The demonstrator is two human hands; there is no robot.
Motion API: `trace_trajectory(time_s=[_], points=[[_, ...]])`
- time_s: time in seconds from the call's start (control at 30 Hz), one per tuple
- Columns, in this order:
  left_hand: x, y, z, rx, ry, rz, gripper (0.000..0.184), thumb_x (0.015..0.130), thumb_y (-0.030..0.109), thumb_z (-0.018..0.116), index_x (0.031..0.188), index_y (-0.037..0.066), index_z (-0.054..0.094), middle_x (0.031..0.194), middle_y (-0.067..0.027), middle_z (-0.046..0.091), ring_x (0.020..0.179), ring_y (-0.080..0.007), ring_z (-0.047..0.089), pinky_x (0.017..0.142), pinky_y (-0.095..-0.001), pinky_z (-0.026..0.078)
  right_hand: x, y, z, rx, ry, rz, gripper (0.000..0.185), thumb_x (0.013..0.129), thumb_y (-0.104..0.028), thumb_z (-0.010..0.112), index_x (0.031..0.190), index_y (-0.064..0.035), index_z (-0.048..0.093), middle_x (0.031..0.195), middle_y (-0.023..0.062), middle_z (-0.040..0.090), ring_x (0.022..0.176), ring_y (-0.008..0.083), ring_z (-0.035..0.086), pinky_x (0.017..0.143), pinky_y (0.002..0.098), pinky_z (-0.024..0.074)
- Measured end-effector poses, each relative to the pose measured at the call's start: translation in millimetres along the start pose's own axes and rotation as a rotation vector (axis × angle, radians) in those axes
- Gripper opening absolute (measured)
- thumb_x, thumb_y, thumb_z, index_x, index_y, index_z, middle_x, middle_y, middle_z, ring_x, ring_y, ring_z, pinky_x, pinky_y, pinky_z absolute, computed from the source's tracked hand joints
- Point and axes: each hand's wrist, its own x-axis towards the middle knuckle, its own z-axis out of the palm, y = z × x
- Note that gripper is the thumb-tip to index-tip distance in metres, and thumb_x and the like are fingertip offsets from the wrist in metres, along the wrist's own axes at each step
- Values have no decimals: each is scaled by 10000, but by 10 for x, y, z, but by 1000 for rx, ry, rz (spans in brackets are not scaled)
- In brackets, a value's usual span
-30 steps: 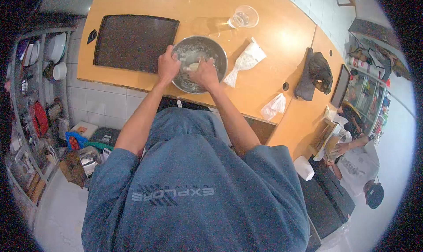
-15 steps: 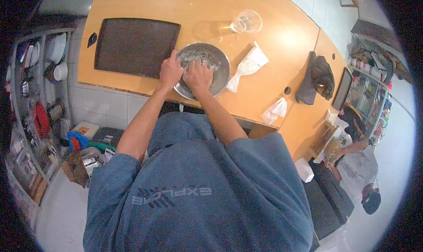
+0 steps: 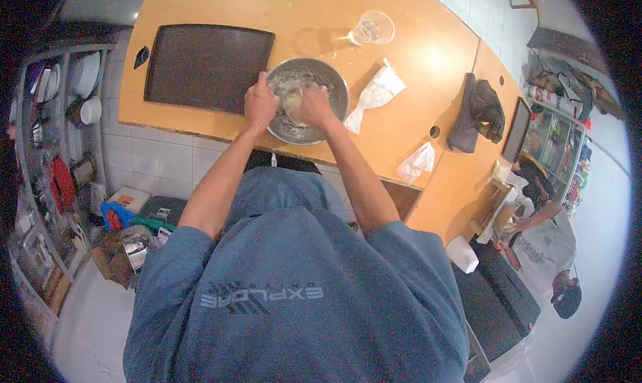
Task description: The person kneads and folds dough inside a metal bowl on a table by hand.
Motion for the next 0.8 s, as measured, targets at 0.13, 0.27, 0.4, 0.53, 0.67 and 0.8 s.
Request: trace_trajectory(time_s=[0.13,0.27,0.4,0.53,0.67,0.8], points=[[-22,11,-31,8,-26,1,264,915,52,586,1172,21,533,874,-299,691,883,-511,666,756,-593,509,-199,-116,53,-156,-28,97,746,690,-238,771,1378,-62,543,1205,294,617,1116,490,611,1000,544,478],[8,-33,-2,13,-21,20,286,910,56,598,1185,25,525,876,-303,689,872,-510,668,748,-593,511,-273,-115,95,62,42,107,788,705,-238,797,1378,-11,458,1265,304,578,1135,526,587,1019,540,474],[13,3,-22,37,-32,32,271,898,52,589,1161,17,536,893,-298,695,866,-503,673,740,-589,521,-349,-41,9,383,204,59,800,683,-244,835,1344,7,462,1255,298,581,1129,503,596,1004,533,481],[41,11,-27,65,-54,9,283,894,51,584,1172,15,541,928,-300,698,883,-501,674,759,-583,529,-287,-62,-179,282,130,165,721,689,-262,854,1287,-4,546,1232,280,598,1112,458,613,989,511,486],[38,7,-14,54,-40,35,305,898,71,611,1187,4,539,898,-311,692,872,-501,675,742,-587,527,-241,-146,28,-74,235,115,618,755,-369,816,1226,-17,626,1190,275,622,1092,447,620,954,528,497],[18,30,-28,30,-59,22,304,898,82,605,1188,10,546,907,-308,693,879,-504,672,755,-584,530,-104,-280,356,33,344,210,500,873,-422,699,1164,-17,668,1145,267,630,1110,456,598,919,570,489]])
